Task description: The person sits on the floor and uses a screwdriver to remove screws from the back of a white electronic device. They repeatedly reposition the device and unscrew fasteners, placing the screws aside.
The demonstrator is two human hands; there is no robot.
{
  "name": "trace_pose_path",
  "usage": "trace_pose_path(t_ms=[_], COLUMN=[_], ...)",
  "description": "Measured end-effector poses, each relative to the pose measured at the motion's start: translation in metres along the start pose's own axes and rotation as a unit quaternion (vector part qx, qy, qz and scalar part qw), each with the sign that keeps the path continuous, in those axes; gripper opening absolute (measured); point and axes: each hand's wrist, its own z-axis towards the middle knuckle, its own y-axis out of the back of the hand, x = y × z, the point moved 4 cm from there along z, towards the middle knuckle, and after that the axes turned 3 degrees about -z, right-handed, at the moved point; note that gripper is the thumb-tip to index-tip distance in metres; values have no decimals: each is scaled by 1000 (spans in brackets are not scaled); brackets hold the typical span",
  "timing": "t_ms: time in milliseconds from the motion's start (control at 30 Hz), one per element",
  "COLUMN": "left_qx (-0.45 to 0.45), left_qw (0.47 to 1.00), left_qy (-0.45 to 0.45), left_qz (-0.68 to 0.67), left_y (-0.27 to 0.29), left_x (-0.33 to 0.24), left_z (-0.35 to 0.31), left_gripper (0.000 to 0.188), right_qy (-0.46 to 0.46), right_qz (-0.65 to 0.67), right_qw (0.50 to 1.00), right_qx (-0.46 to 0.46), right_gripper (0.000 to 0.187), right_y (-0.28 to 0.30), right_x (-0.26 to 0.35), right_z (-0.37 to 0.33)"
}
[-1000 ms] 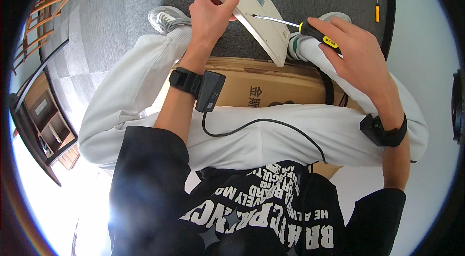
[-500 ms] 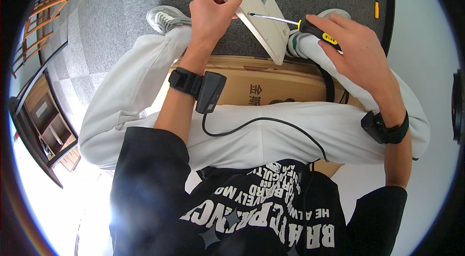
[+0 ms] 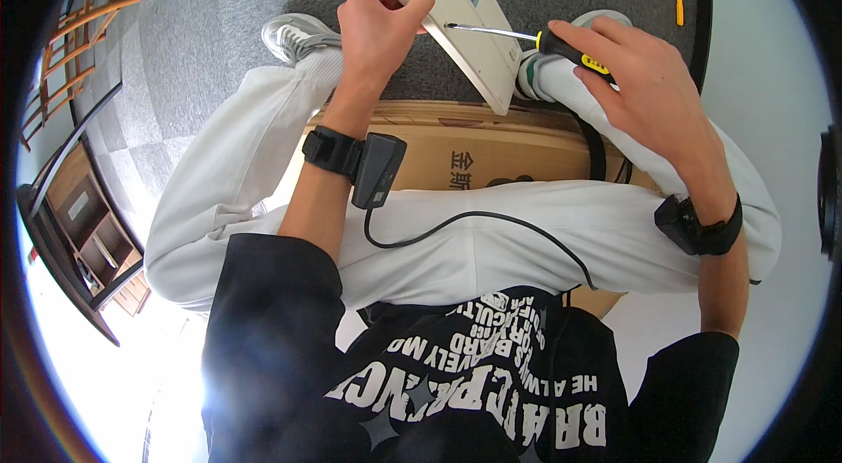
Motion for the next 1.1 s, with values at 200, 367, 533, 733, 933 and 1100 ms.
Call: trace_pose_path(t_ms=[200,367,533,733,933,1100], left_qx=[1,-1,-2,-8,-17,2], left_qw=[1000,1000,1000,1000,1000,999], left_qy=[-5,-1,-6,-7,0,-2], left_qz=[11,20,18,9,19,46], left_y=[-1,-1,-3,-3,-3,-4], left_x=[-6,-9,-9,-7,-7,-12], left_z=[-2,-3,-4,-4,-5,-6], left_gripper=[37,37,37,36,35,34], right_qy=[11,24,16,15,37,54], right_qz=[-7,-19,-11,-8,-18,-47], right_qw=[1000,999,999,999,998,995], right_qx=[-6,-25,-26,-31,-51,-68], right_gripper=[48,47,45,44,45,41], right_y=[3,2,1,1,3,1], right_x=[-1,0,-2,-2,1,6], right_z=[0,0,-2,-4,-3,-2])
